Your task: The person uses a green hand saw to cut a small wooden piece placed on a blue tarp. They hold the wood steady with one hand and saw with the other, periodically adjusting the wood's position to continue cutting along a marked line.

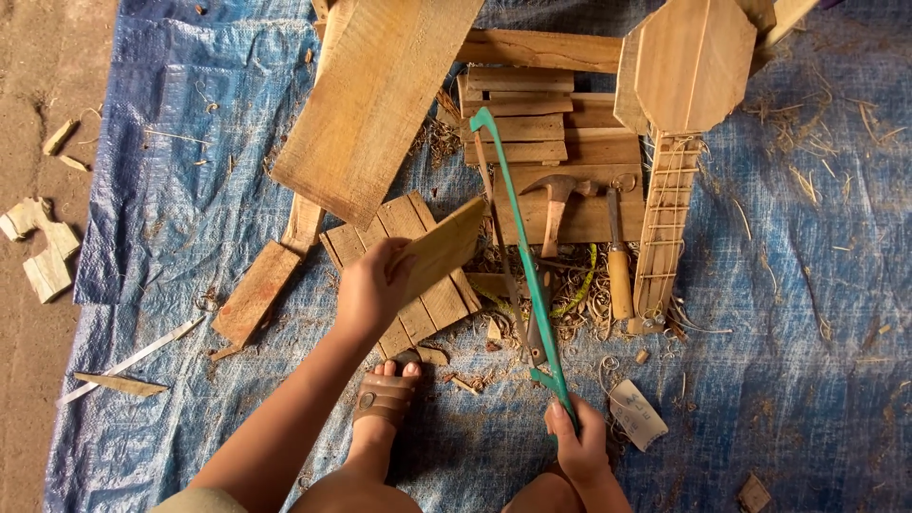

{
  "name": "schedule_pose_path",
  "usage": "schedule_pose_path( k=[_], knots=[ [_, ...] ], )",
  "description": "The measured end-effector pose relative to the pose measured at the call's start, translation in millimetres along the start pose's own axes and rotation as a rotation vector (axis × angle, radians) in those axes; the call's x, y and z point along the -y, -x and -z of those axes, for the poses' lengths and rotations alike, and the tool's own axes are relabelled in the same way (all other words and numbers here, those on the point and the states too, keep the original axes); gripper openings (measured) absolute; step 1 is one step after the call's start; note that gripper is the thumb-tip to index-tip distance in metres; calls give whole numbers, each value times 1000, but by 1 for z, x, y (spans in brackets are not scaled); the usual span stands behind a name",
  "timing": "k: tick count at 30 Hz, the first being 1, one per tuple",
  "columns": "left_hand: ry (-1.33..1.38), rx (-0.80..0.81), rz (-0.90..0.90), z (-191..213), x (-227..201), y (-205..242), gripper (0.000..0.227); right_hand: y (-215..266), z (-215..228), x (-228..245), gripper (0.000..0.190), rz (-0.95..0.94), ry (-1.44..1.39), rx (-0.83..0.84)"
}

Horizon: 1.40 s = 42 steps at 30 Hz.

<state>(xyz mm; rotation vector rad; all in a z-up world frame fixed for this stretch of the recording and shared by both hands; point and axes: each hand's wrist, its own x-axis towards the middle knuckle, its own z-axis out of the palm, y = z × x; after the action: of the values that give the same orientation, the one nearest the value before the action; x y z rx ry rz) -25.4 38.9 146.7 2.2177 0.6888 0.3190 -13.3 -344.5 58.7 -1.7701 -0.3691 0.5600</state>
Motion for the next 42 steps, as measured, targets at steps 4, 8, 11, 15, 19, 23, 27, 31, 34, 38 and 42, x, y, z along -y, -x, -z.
schedule_pose_path(
  k=[4, 8, 11, 15, 19, 23, 27, 31, 34, 38, 42],
  knots=[
    [-127, 21, -50, 25, -29, -4, 22, 2, 3, 3, 39, 5, 24, -46],
    [-245, -73, -351, 22, -34, -1, 15, 6, 5, -3, 35, -1, 5, -65],
    [-187, -83, -410, 24, -34, 0, 12, 9, 5, -4, 32, -14, -4, -62],
    [-218, -10, -321, 26, -23, -3, 16, 6, 8, -2, 30, -8, 26, -34],
    [-217, 41, -211, 30, -11, -10, 13, -2, 9, 14, 28, 50, 52, -5],
    [-267, 89, -183, 29, -14, -15, 16, -15, 10, 49, 33, 157, 5, 93],
    [-334, 113, -219, 26, -14, -20, 22, -26, 9, 80, 39, 210, -7, 153],
    [-374, 141, -191, 24, -15, -21, 27, -27, 8, 82, 39, 225, 31, 157],
    [-379, 127, -189, 25, -15, -20, 27, -27, 7, 83, 40, 179, -9, 170],
    [-383, 116, -217, 25, -17, -20, 26, -27, 8, 86, 40, 170, -27, 176],
    [-428, 130, -202, 23, -17, -21, 27, -26, 9, 86, 39, 161, -35, 169]
  ],
)
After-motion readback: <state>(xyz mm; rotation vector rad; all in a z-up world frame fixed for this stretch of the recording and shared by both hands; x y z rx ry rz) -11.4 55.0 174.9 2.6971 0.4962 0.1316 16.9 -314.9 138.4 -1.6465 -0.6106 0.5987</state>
